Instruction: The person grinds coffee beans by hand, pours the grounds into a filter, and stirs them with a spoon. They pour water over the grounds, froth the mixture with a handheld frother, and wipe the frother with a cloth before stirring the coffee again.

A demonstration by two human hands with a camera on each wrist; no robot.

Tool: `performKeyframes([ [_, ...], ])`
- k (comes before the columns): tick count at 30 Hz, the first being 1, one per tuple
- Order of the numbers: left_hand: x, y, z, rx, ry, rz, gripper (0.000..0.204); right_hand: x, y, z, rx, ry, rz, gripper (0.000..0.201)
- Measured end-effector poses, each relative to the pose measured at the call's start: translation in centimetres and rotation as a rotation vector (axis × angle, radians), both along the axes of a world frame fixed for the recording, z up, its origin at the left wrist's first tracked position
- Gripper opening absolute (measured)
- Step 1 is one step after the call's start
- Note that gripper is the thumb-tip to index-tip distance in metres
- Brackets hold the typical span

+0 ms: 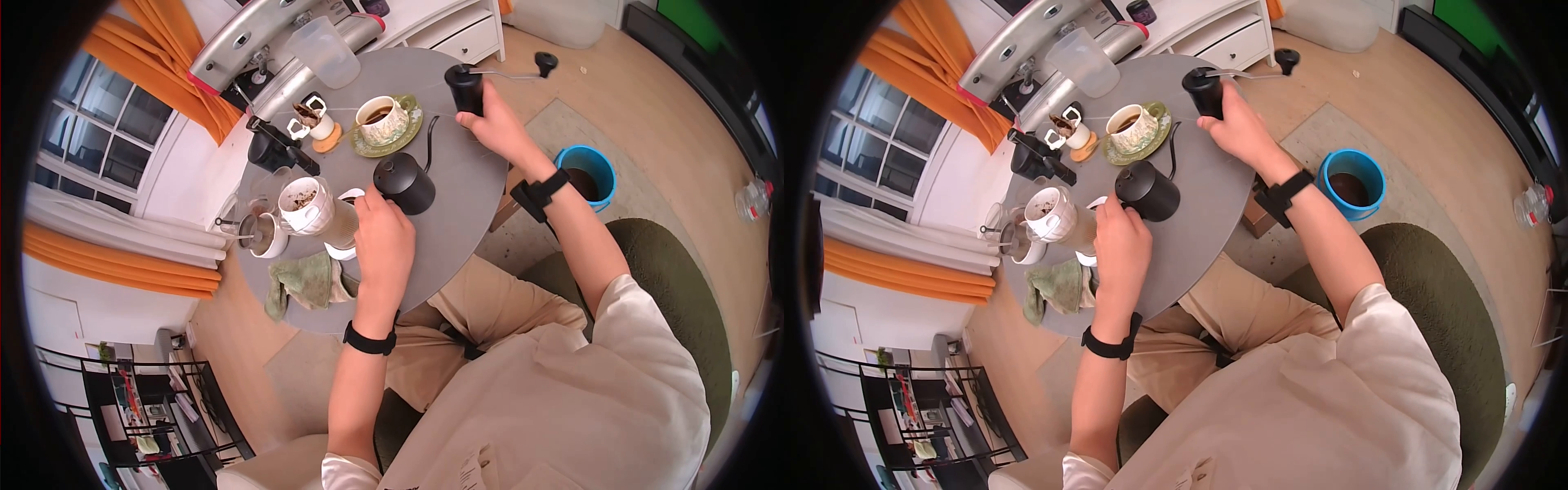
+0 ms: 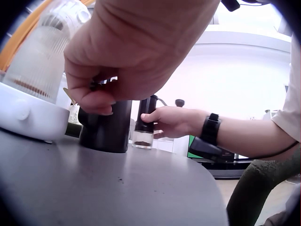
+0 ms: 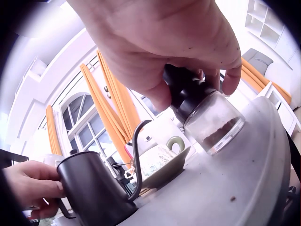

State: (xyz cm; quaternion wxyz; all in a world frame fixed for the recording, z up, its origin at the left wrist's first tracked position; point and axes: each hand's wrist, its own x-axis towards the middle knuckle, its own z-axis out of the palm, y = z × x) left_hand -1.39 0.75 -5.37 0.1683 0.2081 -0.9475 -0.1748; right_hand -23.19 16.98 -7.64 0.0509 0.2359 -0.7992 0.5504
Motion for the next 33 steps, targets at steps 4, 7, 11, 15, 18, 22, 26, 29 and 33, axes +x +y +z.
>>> performKeyframes([
  [4,0.7,-0.4,-1.5,0.041,0.180,-0.070,0.055,-0.9,-2.2,-0.1,0.019,0.016,0.112,0.062],
  [7,2.3,0.9,0.0,0.371,0.070,0.017,0.064,-1.2,-3.7,-0.3,0.050,0.003,0.147,0.062],
  [11,4.3,2.5,2.1,0.803,0.037,0.033,0.075,0.1,-4.0,-0.5,0.016,-0.012,0.080,0.062],
  [15,5.9,4.1,-0.1,0.857,0.141,-0.118,0.075,7.7,-2.6,-2.1,-0.063,0.160,-0.121,0.048],
  [18,6.9,5.0,-1.4,0.581,0.158,-0.208,0.074,15.9,-1.1,0.2,0.002,0.085,0.088,0.037],
  [22,9.6,5.0,0.2,0.552,0.148,-0.216,0.064,19.4,-0.9,0.8,0.018,-0.145,0.094,0.052],
  [26,13.7,3.7,0.0,0.499,0.149,-0.188,0.053,19.4,-1.4,2.1,0.211,-0.120,0.085,0.072],
  [29,16.7,2.1,0.6,0.525,0.161,-0.124,0.042,20.1,-1.6,2.6,0.261,0.071,0.037,0.073],
  [33,18.4,-0.1,2.4,0.465,0.215,-0.109,0.029,19.7,-1.4,1.4,0.274,0.016,0.179,0.059],
])
